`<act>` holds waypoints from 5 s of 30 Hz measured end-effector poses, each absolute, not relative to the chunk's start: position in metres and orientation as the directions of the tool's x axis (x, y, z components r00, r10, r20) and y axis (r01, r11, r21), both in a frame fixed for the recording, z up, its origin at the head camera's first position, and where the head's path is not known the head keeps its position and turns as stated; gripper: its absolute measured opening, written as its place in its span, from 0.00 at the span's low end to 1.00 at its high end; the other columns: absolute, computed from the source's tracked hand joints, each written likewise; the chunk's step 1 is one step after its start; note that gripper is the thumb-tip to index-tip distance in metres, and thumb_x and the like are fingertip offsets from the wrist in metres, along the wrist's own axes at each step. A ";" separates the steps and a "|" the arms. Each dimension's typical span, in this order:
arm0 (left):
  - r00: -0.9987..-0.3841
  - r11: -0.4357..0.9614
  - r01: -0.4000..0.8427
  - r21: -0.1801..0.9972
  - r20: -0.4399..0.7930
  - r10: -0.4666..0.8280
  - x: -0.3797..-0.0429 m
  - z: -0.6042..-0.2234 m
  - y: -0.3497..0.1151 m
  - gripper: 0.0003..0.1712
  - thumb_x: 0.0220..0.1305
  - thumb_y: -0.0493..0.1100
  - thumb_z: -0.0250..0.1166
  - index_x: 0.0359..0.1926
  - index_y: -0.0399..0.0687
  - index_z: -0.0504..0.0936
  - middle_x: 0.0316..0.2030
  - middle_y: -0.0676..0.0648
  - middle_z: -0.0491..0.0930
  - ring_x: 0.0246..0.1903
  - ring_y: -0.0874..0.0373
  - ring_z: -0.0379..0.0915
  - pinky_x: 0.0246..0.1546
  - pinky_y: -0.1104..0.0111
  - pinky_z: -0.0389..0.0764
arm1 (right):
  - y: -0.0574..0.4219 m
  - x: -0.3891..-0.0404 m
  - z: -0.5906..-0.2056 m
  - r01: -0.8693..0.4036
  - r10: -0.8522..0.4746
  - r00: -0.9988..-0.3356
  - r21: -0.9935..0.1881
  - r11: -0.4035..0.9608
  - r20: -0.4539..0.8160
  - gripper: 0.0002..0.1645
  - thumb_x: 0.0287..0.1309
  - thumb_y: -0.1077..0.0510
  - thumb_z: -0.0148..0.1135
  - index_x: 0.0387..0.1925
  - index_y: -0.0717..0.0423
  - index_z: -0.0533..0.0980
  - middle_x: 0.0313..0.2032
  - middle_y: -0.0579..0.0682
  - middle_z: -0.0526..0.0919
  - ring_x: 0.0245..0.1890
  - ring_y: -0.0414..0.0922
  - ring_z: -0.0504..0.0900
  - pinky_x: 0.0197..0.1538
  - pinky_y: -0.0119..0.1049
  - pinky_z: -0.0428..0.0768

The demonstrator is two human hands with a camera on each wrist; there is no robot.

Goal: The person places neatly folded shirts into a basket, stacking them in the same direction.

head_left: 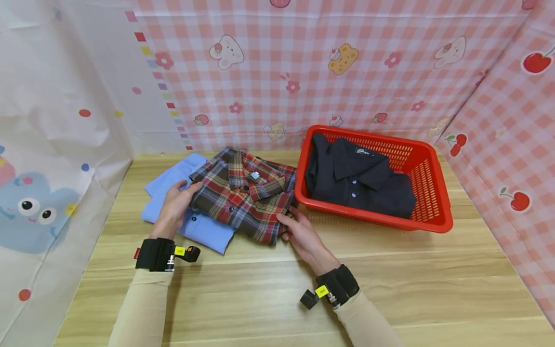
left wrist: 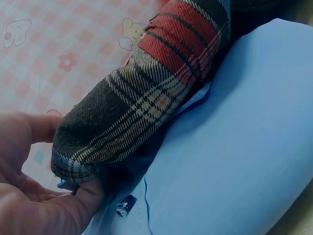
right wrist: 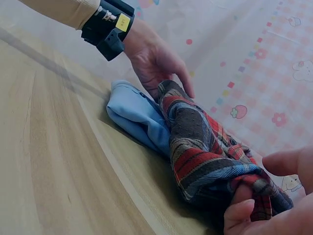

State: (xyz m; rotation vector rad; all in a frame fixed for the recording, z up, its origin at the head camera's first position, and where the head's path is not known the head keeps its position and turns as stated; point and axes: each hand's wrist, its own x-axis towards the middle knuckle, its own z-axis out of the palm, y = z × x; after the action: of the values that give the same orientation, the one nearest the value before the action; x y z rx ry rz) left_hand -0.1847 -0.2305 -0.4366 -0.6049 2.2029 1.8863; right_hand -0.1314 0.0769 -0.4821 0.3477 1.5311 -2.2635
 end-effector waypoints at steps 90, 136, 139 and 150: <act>-0.936 0.413 -0.247 0.877 -0.106 -0.336 -0.181 -0.421 -0.213 0.41 0.73 0.50 0.64 0.79 0.41 0.59 0.72 0.31 0.65 0.68 0.38 0.64 0.64 0.48 0.71 | 0.064 -0.138 -0.467 0.272 -0.167 -0.962 -0.809 -0.522 -0.216 0.42 0.66 0.75 0.53 0.77 0.54 0.55 0.67 0.57 0.72 0.58 0.43 0.78 0.64 0.35 0.74; -0.904 0.247 -0.252 0.935 -0.137 -0.404 -0.171 -0.406 -0.221 0.29 0.73 0.49 0.64 0.72 0.48 0.75 0.65 0.40 0.76 0.44 0.63 0.74 0.41 0.76 0.75 | 0.056 -0.139 -0.424 0.191 -0.257 -0.964 -0.856 -0.481 -0.071 0.40 0.71 0.72 0.54 0.79 0.54 0.55 0.56 0.48 0.81 0.51 0.39 0.82 0.58 0.31 0.78; -0.901 0.206 -0.226 0.952 -0.124 -0.415 -0.170 -0.404 -0.221 0.27 0.72 0.46 0.64 0.70 0.46 0.77 0.62 0.41 0.78 0.40 0.67 0.73 0.39 0.77 0.76 | 0.056 -0.140 -0.421 0.193 -0.269 -0.961 -0.848 -0.493 -0.063 0.40 0.71 0.72 0.53 0.79 0.53 0.55 0.55 0.47 0.81 0.51 0.39 0.82 0.58 0.31 0.78; -0.883 0.029 -0.171 0.985 -0.141 -0.447 -0.167 -0.388 -0.222 0.26 0.73 0.42 0.64 0.70 0.44 0.77 0.65 0.42 0.75 0.50 0.63 0.77 0.45 0.78 0.77 | 0.055 -0.142 -0.406 0.242 -0.289 -0.951 -0.849 -0.469 -0.112 0.47 0.73 0.70 0.53 0.83 0.50 0.43 0.79 0.56 0.55 0.49 0.37 0.78 0.64 0.32 0.66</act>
State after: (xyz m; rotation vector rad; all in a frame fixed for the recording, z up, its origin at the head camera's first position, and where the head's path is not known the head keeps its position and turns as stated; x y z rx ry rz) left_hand -0.1673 -0.2217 -0.3879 -0.7339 2.3902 2.2298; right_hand -0.1421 0.0553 -0.4056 -0.0672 1.4078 -2.4546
